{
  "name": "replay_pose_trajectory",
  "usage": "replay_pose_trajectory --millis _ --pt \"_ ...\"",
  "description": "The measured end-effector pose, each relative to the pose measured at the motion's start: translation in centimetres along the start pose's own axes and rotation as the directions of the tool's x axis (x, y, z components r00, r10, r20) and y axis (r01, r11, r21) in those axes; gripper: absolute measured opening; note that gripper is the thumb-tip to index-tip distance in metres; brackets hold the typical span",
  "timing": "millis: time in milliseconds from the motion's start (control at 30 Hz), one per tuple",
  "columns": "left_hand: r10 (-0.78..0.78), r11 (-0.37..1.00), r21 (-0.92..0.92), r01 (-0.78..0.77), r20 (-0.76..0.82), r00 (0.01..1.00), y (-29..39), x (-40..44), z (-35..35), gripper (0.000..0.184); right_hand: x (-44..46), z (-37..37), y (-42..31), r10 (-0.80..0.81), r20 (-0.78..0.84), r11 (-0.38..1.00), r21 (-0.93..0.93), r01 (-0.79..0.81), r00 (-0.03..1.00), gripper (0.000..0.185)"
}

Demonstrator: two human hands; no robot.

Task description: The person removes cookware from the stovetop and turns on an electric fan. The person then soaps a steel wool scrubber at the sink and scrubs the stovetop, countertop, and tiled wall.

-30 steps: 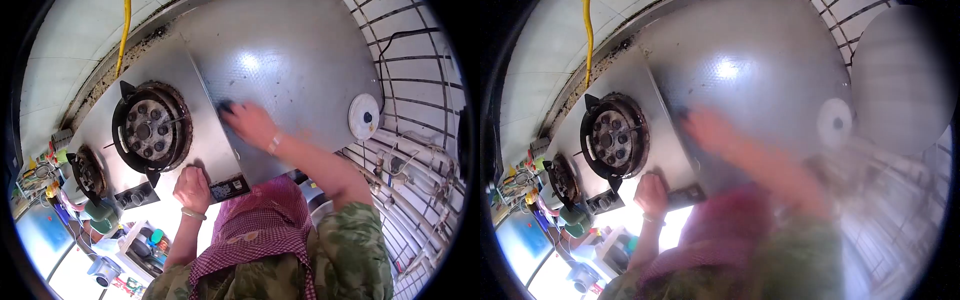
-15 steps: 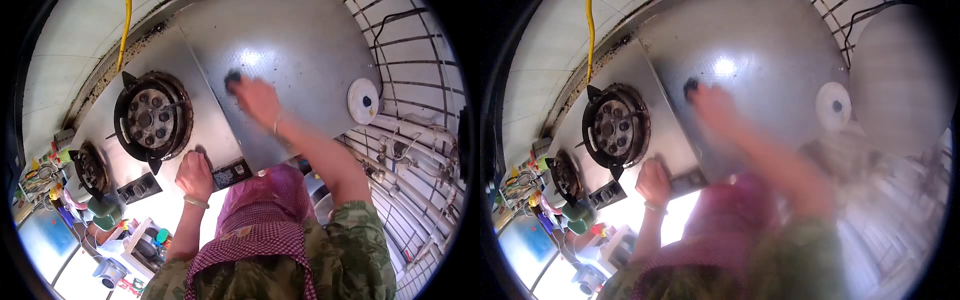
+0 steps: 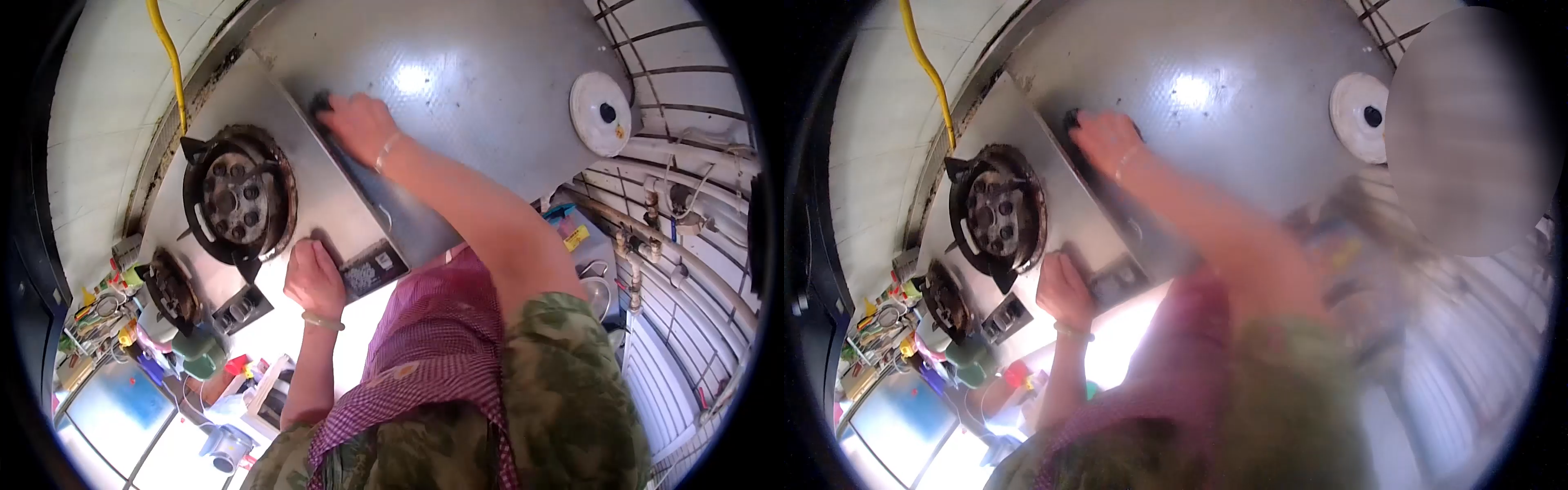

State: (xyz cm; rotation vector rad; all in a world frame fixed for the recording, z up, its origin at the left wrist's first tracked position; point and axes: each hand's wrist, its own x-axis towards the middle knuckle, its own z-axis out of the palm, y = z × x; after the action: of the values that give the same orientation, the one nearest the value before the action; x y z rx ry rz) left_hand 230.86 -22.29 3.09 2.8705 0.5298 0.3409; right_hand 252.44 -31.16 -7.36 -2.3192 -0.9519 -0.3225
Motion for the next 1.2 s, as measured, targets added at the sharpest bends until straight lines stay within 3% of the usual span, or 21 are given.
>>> replay_pose_trajectory --millis 100,167,200,267,333,367,400,433,533,567,633,733,767,800,833,933,967,1000,1067,1133,1200 --pt "0.000 1.000 -0.002 0.000 0.016 1.000 -0.1 0.0 0.0 0.013 -1.9 -1.9 -1.8 0.115 0.396 0.990 0.031 -0.138 0.911 0.020" --pt "-0.006 1.000 -0.005 0.006 0.026 1.000 0.1 -0.1 -0.1 0.013 -9.3 -3.1 -2.7 0.037 0.484 0.981 0.151 -0.125 0.874 0.021" --pt "-0.006 1.000 -0.005 0.006 0.029 1.000 0.0 -0.1 -0.2 0.013 -11.6 -5.3 -4.2 0.085 0.560 0.974 0.128 -0.187 0.824 0.021" --pt "-0.004 1.000 0.000 0.004 0.018 1.000 -0.1 -0.2 -0.2 0.014 -16.3 -7.4 -4.7 0.144 0.542 0.970 0.089 -0.228 0.828 0.020" --pt "-0.007 1.000 0.010 0.007 0.027 1.000 -0.3 -0.3 0.0 0.014 -16.3 -10.6 -3.1 0.327 0.512 0.942 -0.107 -0.319 0.794 0.020" --pt "-0.013 1.000 0.003 0.013 0.036 0.999 -0.2 -0.5 -0.1 0.014 -13.8 -14.1 -2.2 0.497 0.543 0.867 -0.288 -0.406 0.677 0.021" --pt "-0.019 1.000 0.000 0.019 0.043 0.999 -0.1 -0.4 -0.1 0.014 -14.4 -15.2 0.0 0.580 0.293 0.814 -0.203 -0.544 0.760 0.021" --pt "-0.023 1.000 0.000 0.023 0.043 0.999 -0.2 -0.3 -0.3 0.014 -14.7 -15.9 1.5 0.647 0.020 0.761 -0.075 -0.645 0.762 0.022" --pt "-0.022 0.999 0.036 0.021 0.015 1.000 -0.2 -0.3 0.1 0.014 -13.9 -13.2 -0.4 0.741 0.267 0.670 -0.216 -0.711 0.617 0.022" --pt "-0.021 1.000 0.002 0.021 0.006 1.000 0.0 -0.3 -0.1 0.014 -13.7 -11.0 -3.0 0.593 0.355 0.805 -0.253 -0.536 0.723 0.022" --pt "-0.010 1.000 0.001 0.010 0.015 1.000 -0.4 -0.5 0.0 0.016 -13.1 -9.5 -5.2 0.432 0.401 0.897 -0.286 -0.338 0.808 0.022" --pt "0.006 1.000 -0.016 -0.006 0.027 1.000 -0.1 -0.5 -0.1 0.017 -13.1 -10.5 -0.6 0.586 0.240 0.804 -0.294 -0.517 0.774 0.022" --pt "0.010 1.000 -0.019 -0.010 0.027 1.000 -0.1 -0.4 -0.4 0.017 -14.7 -12.7 3.3 0.711 0.176 0.701 -0.255 -0.666 0.681 0.022" --pt "0.007 1.000 -0.008 -0.007 0.031 0.999 -0.2 -0.3 -0.4 0.017 -16.0 -16.2 4.4 0.720 -0.029 0.675 -0.205 -0.709 0.694 0.022" --pt "0.005 1.000 -0.006 -0.004 0.030 1.000 -0.2 -0.3 -0.3 0.018 -17.3 -18.2 5.0 0.768 -0.122 0.585 -0.266 -0.766 0.628 0.024" --pt "-0.001 1.000 -0.002 0.001 0.026 1.000 -0.1 -0.3 -0.2 0.019 -17.7 -17.0 5.5 0.766 -0.040 0.544 -0.491 -0.681 0.641 0.023" --pt "-0.001 1.000 -0.009 0.001 0.025 1.000 -0.2 -0.4 -0.3 0.019 -17.6 -13.4 5.4 0.785 0.135 0.582 -0.493 -0.646 0.605 0.021" --pt "0.004 1.000 -0.015 -0.003 0.027 1.000 -0.2 -0.4 -0.2 0.019 -16.3 -12.0 3.6 0.620 0.243 0.756 -0.438 -0.486 0.746 0.020" --pt "0.006 0.999 -0.037 -0.005 0.024 1.000 -0.1 -0.6 -0.5 0.019 -13.2 -13.2 3.5 0.469 0.196 0.862 -0.313 -0.399 0.861 0.020" --pt "-0.009 0.999 -0.037 0.010 0.025 1.000 0.2 -0.3 -0.5 0.019 -9.4 -14.9 9.8 0.682 0.062 0.685 -0.404 -0.606 0.729 0.020" --pt "-0.024 0.999 -0.044 0.026 0.045 0.999 0.4 0.0 -0.7 0.017 -7.3 -16.8 14.6 0.606 -0.249 0.693 -0.300 -0.655 0.755 0.019"
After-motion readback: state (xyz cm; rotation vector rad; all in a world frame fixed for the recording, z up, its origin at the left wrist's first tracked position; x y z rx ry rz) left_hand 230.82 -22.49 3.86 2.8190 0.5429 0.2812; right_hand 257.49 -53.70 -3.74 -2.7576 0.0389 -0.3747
